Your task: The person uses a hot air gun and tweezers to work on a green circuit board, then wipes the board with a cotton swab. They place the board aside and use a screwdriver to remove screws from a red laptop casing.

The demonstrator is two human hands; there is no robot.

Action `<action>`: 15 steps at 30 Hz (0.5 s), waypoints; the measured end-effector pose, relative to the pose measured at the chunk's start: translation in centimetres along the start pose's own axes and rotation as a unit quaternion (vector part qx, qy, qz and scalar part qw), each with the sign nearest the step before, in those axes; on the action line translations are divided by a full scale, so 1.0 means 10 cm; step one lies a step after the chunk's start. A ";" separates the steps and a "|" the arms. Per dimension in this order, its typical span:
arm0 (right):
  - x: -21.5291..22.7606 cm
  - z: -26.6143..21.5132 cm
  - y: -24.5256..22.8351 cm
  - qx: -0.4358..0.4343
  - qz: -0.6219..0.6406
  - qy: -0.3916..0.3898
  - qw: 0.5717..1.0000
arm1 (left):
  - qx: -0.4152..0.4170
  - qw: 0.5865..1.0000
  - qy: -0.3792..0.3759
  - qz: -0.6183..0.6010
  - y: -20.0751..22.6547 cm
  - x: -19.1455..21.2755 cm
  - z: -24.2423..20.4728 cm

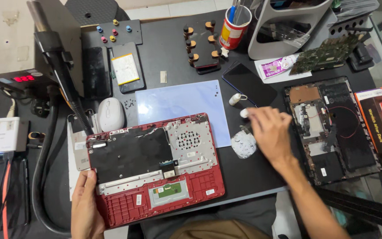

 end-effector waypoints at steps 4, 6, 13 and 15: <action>0.22 -0.02 0.07 0.002 0.026 0.003 1.000 | 0.003 1.000 -0.006 0.008 -0.13 -0.08 0.16; 0.23 -0.06 0.08 -0.009 0.065 -0.027 0.997 | -0.005 1.000 -0.028 0.011 -0.24 -0.09 0.26; 0.06 -0.04 0.05 0.064 0.088 -0.073 0.991 | 0.005 0.998 -0.058 0.023 -0.43 -0.28 0.46; 0.00 -0.02 0.06 0.079 0.079 -0.080 0.990 | 0.011 0.998 -0.059 0.024 -0.42 -0.35 0.47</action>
Point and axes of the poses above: each hand's wrist, its own z-axis towards the middle knuckle, its own x-axis out of the back of the hand, y = z × x, the point moved 4 cm from there along z, towards the middle knuckle, and after that the axes turned 9 degrees about x, right-handed, at the moved point
